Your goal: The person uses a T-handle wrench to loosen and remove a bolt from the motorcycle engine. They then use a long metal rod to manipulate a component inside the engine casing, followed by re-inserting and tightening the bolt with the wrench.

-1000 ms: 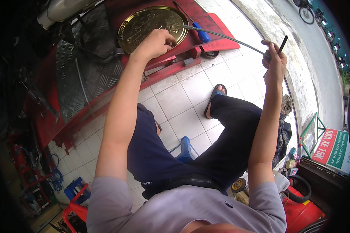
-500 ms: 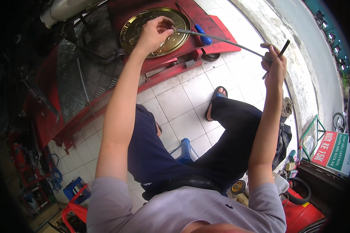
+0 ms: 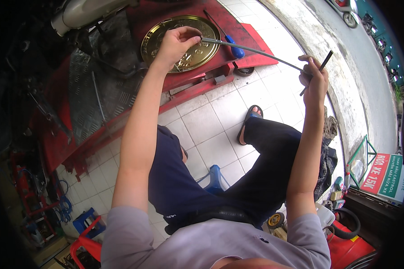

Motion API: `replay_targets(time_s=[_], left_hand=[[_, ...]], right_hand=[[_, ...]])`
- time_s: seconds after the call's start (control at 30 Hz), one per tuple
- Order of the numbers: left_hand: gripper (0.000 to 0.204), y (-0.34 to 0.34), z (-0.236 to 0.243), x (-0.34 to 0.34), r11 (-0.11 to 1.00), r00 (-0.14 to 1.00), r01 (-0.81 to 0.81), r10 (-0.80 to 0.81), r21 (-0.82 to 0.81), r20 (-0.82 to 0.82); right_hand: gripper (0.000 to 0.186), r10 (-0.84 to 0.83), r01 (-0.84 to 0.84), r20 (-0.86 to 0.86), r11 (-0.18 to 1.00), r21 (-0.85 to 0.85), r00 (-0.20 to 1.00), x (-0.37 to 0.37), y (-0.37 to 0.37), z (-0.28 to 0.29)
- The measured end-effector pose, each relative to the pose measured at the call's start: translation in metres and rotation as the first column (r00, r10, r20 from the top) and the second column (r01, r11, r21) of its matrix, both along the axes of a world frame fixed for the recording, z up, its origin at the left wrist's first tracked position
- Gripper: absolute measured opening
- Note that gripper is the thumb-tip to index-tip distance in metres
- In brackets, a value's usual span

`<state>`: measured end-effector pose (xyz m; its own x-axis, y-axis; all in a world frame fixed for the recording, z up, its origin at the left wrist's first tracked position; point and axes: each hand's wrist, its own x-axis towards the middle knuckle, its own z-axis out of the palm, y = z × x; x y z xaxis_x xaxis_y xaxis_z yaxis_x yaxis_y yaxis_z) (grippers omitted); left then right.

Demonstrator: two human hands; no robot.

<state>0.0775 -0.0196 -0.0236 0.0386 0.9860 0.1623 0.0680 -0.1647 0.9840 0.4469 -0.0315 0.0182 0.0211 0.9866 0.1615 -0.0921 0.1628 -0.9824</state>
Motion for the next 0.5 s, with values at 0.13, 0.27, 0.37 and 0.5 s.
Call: replay_targets(time_s=[0.13, 0.27, 0.37, 0.5], left_hand=[[0.019, 0.0, -0.001, 0.0, 1.0, 0.999, 0.019, -0.019, -0.017, 0.029], [0.018, 0.001, 0.0, -0.005, 0.998, 0.995, 0.033, -0.027, -0.061, 0.096], [0.019, -0.001, -0.003, -0.014, 0.994, 0.992, 0.081, -0.073, -0.079, 0.108], [0.022, -0.006, 0.007, -0.022, 0.96, 0.973, 0.227, -0.218, -0.167, 0.07]], right_hand=[[0.024, -0.01, 0.01, 0.009, 1.0, -0.021, 1.0, 0.001, 0.0, -0.001], [0.023, -0.022, 0.021, -0.007, 0.999, -0.05, 1.0, -0.002, 0.0, 0.001], [0.022, 0.041, -0.043, -0.031, 0.997, -0.058, 0.999, -0.002, -0.001, -0.002], [0.026, 0.077, -0.077, -0.004, 0.995, -0.059, 0.997, -0.003, -0.005, 0.002]])
